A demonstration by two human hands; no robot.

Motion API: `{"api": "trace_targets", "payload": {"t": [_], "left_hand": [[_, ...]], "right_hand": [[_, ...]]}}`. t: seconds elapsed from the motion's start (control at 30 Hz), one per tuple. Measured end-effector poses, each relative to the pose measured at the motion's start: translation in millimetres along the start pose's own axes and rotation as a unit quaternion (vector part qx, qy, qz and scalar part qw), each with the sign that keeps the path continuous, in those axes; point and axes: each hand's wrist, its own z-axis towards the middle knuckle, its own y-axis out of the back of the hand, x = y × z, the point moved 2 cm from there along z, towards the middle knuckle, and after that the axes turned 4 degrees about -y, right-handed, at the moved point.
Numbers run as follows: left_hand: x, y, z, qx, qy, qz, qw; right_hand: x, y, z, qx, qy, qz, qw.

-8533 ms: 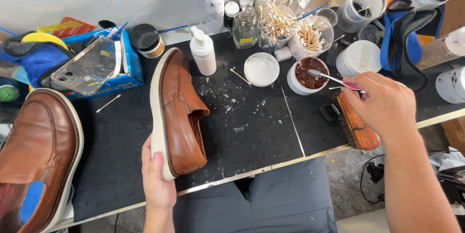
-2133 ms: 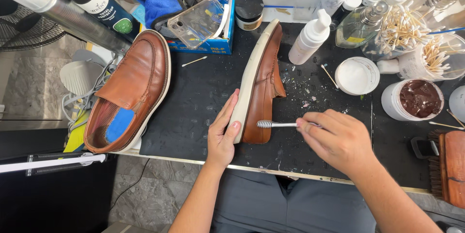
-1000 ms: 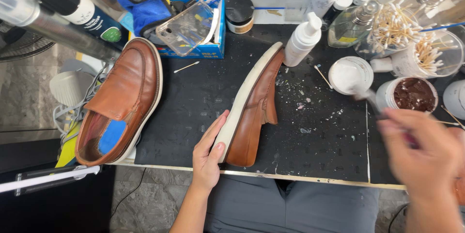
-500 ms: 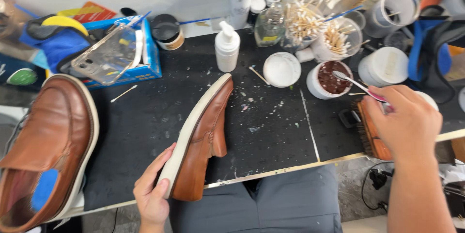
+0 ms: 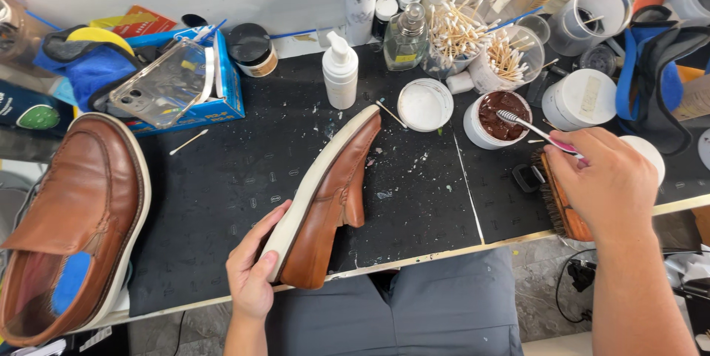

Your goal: The person cleans the white rubber sole of a brown leather loafer using a toothbrush. They repeatedly dip the toothbrush into a container of dark brown paste and scrub the sole, focusing on the edges and the seam between the sole and the upper.

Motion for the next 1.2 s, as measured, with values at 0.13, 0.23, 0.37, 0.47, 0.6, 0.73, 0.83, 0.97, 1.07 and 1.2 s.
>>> {"api": "trace_targets", "payload": {"t": [0.13, 0.23, 0.37, 0.47, 0.6, 0.73, 0.83, 0.97, 1.07, 1.2], "left_hand": [[-14, -7, 6, 0.016, 0.008, 0.015, 1.000], [-25, -9, 16, 0.037, 0.009, 0.023, 0.999], [-35, -15, 28, 0.053, 0.015, 0.169, 0.984], [-36, -22, 32, 0.045, 0.058, 0.137, 0.988], [-34, -23, 29, 0.040, 0.085, 0.096, 0.991], [-32, -20, 28, 0.048, 0.083, 0.085, 0.992], [-29, -20, 28, 0.048, 0.080, 0.075, 0.993], [-26, -20, 27, 0.045, 0.083, 0.074, 0.993], [-23, -21, 27, 0.041, 0.100, 0.069, 0.992], [-24, -20, 28, 0.044, 0.089, 0.071, 0.992]], "right_hand": [[6, 5, -5, -0.030, -0.014, 0.047, 0.998], [17, 4, -16, -0.027, -0.041, 0.146, 0.988], [58, -7, -47, 0.020, -0.008, 0.280, 0.960], [104, -17, -81, 0.090, 0.046, 0.367, 0.925], [147, -29, -106, 0.123, 0.154, 0.375, 0.906], [165, -27, -104, 0.089, 0.247, 0.339, 0.903], [166, -28, -91, 0.078, 0.231, 0.319, 0.916], [161, -30, -77, 0.050, 0.167, 0.309, 0.935], [168, -27, -87, 0.049, 0.208, 0.288, 0.933], [174, -26, -90, 0.071, 0.283, 0.302, 0.907]]}}
